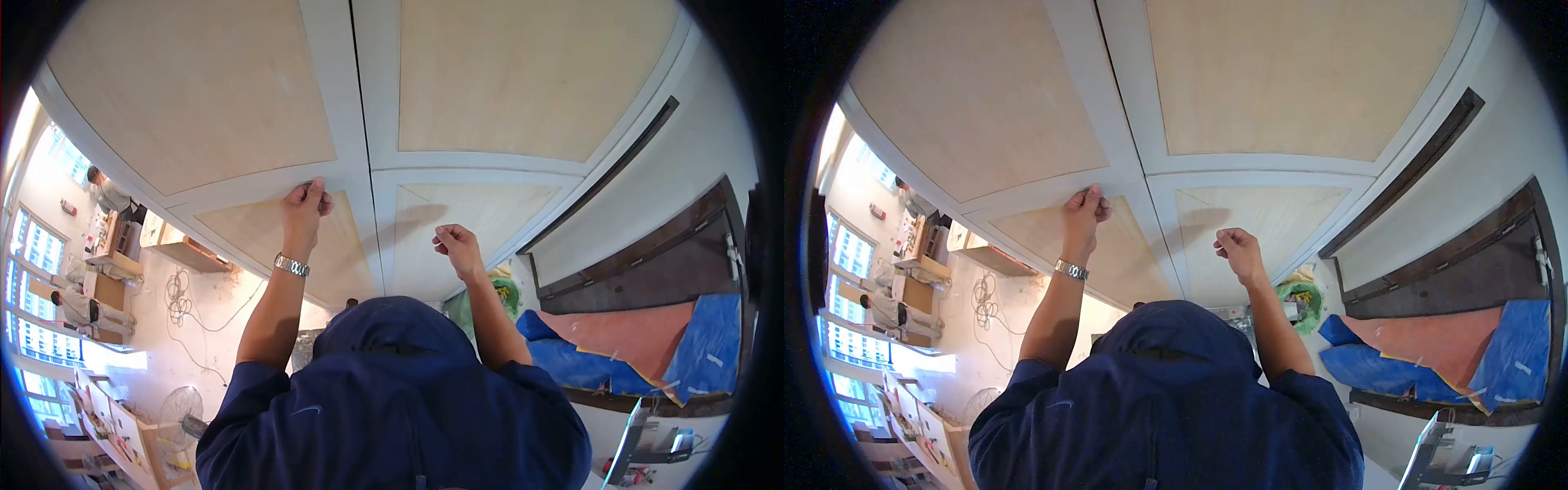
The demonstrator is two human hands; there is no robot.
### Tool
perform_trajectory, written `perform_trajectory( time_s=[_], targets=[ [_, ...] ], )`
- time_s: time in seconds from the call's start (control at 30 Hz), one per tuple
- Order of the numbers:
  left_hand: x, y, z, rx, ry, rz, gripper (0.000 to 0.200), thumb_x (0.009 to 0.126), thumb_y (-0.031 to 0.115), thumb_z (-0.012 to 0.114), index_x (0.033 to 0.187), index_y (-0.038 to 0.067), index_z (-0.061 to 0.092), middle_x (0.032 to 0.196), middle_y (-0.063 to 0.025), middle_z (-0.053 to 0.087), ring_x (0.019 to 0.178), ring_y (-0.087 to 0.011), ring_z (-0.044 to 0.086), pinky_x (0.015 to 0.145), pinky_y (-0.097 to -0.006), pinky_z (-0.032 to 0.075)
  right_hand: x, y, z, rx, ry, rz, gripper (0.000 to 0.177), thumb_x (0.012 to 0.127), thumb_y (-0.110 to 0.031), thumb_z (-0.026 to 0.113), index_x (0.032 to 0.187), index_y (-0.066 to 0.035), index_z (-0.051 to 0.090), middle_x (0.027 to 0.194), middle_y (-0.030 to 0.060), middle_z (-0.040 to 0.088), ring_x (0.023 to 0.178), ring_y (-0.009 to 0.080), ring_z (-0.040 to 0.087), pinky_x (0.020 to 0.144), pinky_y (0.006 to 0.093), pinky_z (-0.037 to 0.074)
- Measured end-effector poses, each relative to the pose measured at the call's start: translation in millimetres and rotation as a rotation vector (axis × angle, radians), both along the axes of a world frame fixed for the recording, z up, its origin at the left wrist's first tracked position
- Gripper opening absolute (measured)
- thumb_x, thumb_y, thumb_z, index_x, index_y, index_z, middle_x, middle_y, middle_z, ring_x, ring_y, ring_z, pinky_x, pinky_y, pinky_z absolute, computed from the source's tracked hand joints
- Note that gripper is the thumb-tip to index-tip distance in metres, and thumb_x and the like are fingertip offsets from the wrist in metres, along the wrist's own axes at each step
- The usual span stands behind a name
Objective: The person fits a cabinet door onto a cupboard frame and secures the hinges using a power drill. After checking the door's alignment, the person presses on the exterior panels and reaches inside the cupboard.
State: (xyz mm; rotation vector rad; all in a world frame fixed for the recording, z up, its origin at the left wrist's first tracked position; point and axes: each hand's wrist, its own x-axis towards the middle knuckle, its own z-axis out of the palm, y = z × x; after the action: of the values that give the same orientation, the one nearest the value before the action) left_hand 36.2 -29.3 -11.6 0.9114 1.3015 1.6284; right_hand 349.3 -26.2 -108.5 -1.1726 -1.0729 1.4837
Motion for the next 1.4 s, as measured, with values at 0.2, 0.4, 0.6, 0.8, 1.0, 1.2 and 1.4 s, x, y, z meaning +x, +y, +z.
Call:
perform_trajectory(
  time_s=[0.2, 0.4, 0.6, 0.8, 1.0, 1.2, 1.4],
  targets=[
    [-10, -14, -31, -0.196, 0.069, -0.114, 0.025, 0.092, 0.023, 0.063, 0.084, -0.001, 0.062, 0.071, -0.0053, 0.062, 0.058, -0.0119, 0.058, 0.056, -0.0252, 0.051, -3, 3, 30, 0.267, -0.279, -0.091, 0.017, 0.092, -0.015, 0.061, 0.097, 0.001, 0.063, 0.082, 0.0047, 0.064, 0.071, 0.0097, 0.058, 0.066, 0.0237, 0.048],
    [-43, -41, -108, -0.412, 0.054, -0.220, 0.025, 0.092, 0.024, 0.062, 0.089, 0.000, 0.063, 0.078, -0.0058, 0.064, 0.067, -0.0126, 0.061, 0.063, -0.0258, 0.052, 2, 12, 117, 0.652, -0.550, -0.002, 0.013, 0.093, -0.009, 0.060, 0.100, 0.002, 0.063, 0.092, 0.0050, 0.063, 0.085, 0.0109, 0.059, 0.077, 0.0242, 0.047],
    [-66, -92, -186, -0.645, -0.104, -0.034, 0.031, 0.091, 0.030, 0.062, 0.096, -0.001, 0.063, 0.083, -0.0074, 0.065, 0.068, -0.0128, 0.061, 0.065, -0.0264, 0.053, -44, 24, 94, 0.745, -0.916, 0.405, 0.012, 0.085, -0.009, 0.068, 0.095, -0.002, 0.066, 0.094, 0.0113, 0.066, 0.088, 0.0215, 0.063, 0.081, 0.0303, 0.048],
    [-71, -175, -294, -0.854, -0.341, 0.143, 0.030, 0.091, 0.028, 0.061, 0.098, -0.001, 0.063, 0.084, -0.0072, 0.066, 0.064, -0.0123, 0.060, 0.060, -0.0270, 0.052, -110, 47, 68, 0.253, -1.103, 1.156, 0.025, 0.084, -0.017, 0.069, 0.105, -0.004, 0.066, 0.103, 0.0117, 0.066, 0.097, 0.0263, 0.063, 0.086, 0.0342, 0.048],
    [-81, -234, -345, -1.053, -0.424, 0.213, 0.029, 0.090, 0.029, 0.061, 0.097, 0.001, 0.063, 0.085, -0.0081, 0.066, 0.067, -0.0150, 0.062, 0.061, -0.0289, 0.052, -185, 54, 43, 0.512, -1.089, 1.292, 0.025, 0.083, -0.020, 0.069, 0.104, -0.005, 0.066, 0.101, 0.0130, 0.066, 0.091, 0.0290, 0.064, 0.081, 0.0361, 0.050],
    [-154, -262, -377, -1.009, -0.489, 0.434, 0.030, 0.090, 0.029, 0.062, 0.100, 0.001, 0.062, 0.084, -0.0075, 0.066, 0.068, -0.0149, 0.062, 0.061, -0.0276, 0.051, -229, 63, 0, 0.968, -1.097, 1.184, 0.018, 0.080, -0.013, 0.071, 0.096, -0.005, 0.067, 0.095, 0.0105, 0.068, 0.088, 0.0301, 0.064, 0.077, 0.0381, 0.051],
    [-212, -263, -375, -0.750, -0.427, 0.544, 0.027, 0.091, 0.030, 0.063, 0.100, 0.005, 0.062, 0.087, -0.0042, 0.065, 0.071, -0.0109, 0.060, 0.064, -0.0250, 0.050, -219, 60, -19, 1.137, -1.120, 1.047, 0.018, 0.077, -0.006, 0.072, 0.093, -0.004, 0.066, 0.096, 0.0106, 0.067, 0.091, 0.0302, 0.063, 0.077, 0.0392, 0.052]
  ],
)
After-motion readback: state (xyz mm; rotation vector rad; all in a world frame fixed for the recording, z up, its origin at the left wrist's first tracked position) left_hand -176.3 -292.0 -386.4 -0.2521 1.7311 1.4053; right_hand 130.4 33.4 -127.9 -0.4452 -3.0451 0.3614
